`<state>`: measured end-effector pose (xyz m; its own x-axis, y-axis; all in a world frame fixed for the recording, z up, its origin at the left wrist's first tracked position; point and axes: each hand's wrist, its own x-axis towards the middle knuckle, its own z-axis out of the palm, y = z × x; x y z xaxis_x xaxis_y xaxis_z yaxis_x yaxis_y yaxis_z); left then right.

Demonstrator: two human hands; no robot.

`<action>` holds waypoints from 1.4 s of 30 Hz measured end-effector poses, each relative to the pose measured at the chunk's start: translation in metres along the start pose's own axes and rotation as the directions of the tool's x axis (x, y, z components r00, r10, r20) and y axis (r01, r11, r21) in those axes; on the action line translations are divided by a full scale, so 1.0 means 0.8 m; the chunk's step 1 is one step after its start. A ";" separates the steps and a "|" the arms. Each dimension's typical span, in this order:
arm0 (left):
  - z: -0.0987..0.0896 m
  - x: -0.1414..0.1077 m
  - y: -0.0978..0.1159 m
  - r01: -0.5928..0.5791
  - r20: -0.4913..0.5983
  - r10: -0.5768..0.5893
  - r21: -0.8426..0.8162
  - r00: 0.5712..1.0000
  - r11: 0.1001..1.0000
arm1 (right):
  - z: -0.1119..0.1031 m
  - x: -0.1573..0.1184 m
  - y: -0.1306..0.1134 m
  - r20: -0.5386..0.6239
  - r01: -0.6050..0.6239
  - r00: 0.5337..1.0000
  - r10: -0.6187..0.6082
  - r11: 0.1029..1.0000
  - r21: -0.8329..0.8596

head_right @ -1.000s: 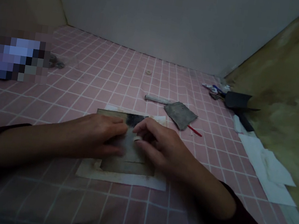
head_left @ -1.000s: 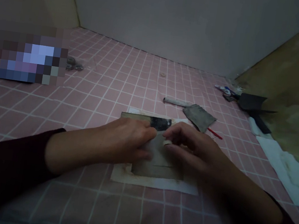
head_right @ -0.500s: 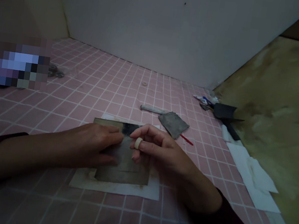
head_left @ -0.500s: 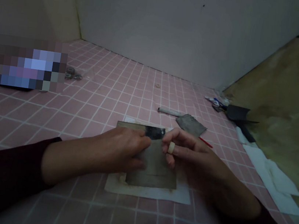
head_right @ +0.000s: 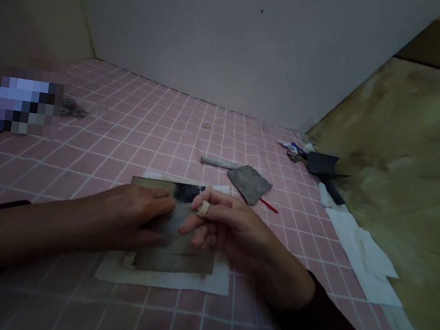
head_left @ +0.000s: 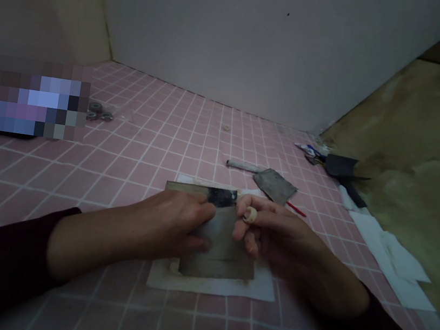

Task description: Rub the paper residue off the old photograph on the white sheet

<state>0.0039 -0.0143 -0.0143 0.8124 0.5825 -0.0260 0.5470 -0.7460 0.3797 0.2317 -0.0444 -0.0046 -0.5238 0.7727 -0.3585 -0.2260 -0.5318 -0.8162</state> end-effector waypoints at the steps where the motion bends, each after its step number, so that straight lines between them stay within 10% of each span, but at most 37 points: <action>1: 0.000 0.000 0.000 0.002 0.002 -0.002 -0.001 1.000 1.000 | -0.001 0.000 0.000 0.002 -0.007 1.000 0.007 1.000 0.012; 22: -0.002 -0.004 0.002 -0.012 0.025 0.011 0.031 1.000 0.999 | 0.002 0.003 0.003 -0.131 0.187 0.970 -0.202 0.975 -0.122; 42: 0.015 -0.014 0.018 -0.332 -0.065 0.399 0.443 0.915 0.833 | 0.002 0.007 0.006 -0.300 0.200 0.928 -0.221 0.975 -0.098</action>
<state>0.0053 -0.0354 -0.0193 0.9483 0.2560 0.1876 0.2753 -0.9576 -0.0850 0.2264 -0.0433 -0.0101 -0.1901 0.9385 -0.2882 -0.2448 -0.3296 -0.9118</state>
